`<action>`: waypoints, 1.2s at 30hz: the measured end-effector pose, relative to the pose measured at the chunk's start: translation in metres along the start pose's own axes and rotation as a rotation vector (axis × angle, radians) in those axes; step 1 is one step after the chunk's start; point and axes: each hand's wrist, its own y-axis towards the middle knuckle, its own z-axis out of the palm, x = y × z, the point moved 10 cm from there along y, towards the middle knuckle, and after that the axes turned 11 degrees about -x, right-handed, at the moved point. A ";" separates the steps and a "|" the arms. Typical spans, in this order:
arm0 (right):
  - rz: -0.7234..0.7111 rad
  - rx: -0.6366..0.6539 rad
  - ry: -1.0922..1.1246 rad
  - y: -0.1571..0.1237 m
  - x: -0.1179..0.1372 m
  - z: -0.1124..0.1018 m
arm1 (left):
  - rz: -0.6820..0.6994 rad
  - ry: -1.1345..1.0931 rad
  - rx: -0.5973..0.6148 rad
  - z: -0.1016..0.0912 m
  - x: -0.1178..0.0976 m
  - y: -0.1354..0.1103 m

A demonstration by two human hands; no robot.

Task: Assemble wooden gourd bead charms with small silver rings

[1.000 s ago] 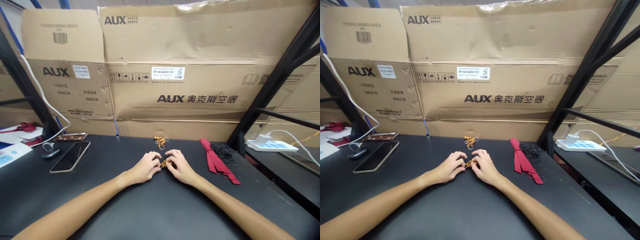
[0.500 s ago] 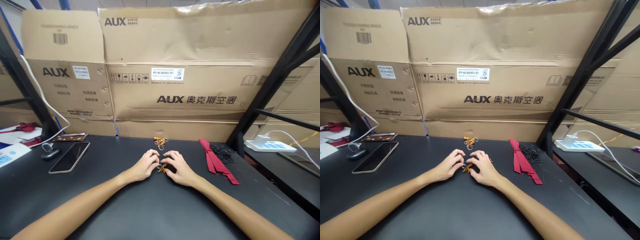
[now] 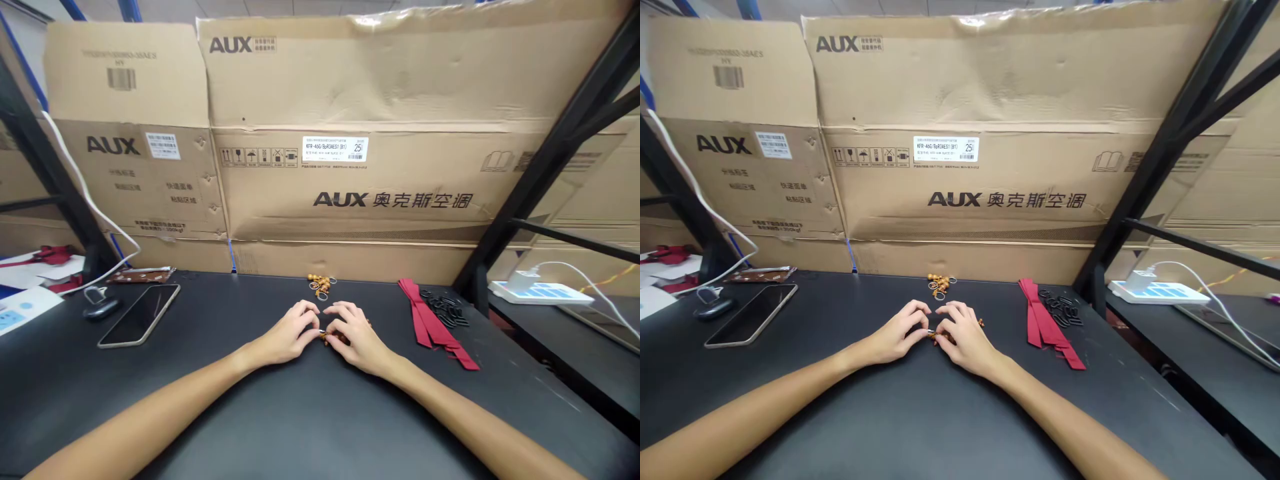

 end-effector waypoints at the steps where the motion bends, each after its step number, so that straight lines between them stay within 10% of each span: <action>1: -0.002 -0.012 0.001 0.000 0.000 -0.001 | 0.007 0.012 0.005 0.001 -0.001 -0.001; 36: 0.223 -0.014 0.317 0.001 -0.017 -0.002 | -0.045 -0.017 0.072 0.006 0.006 -0.002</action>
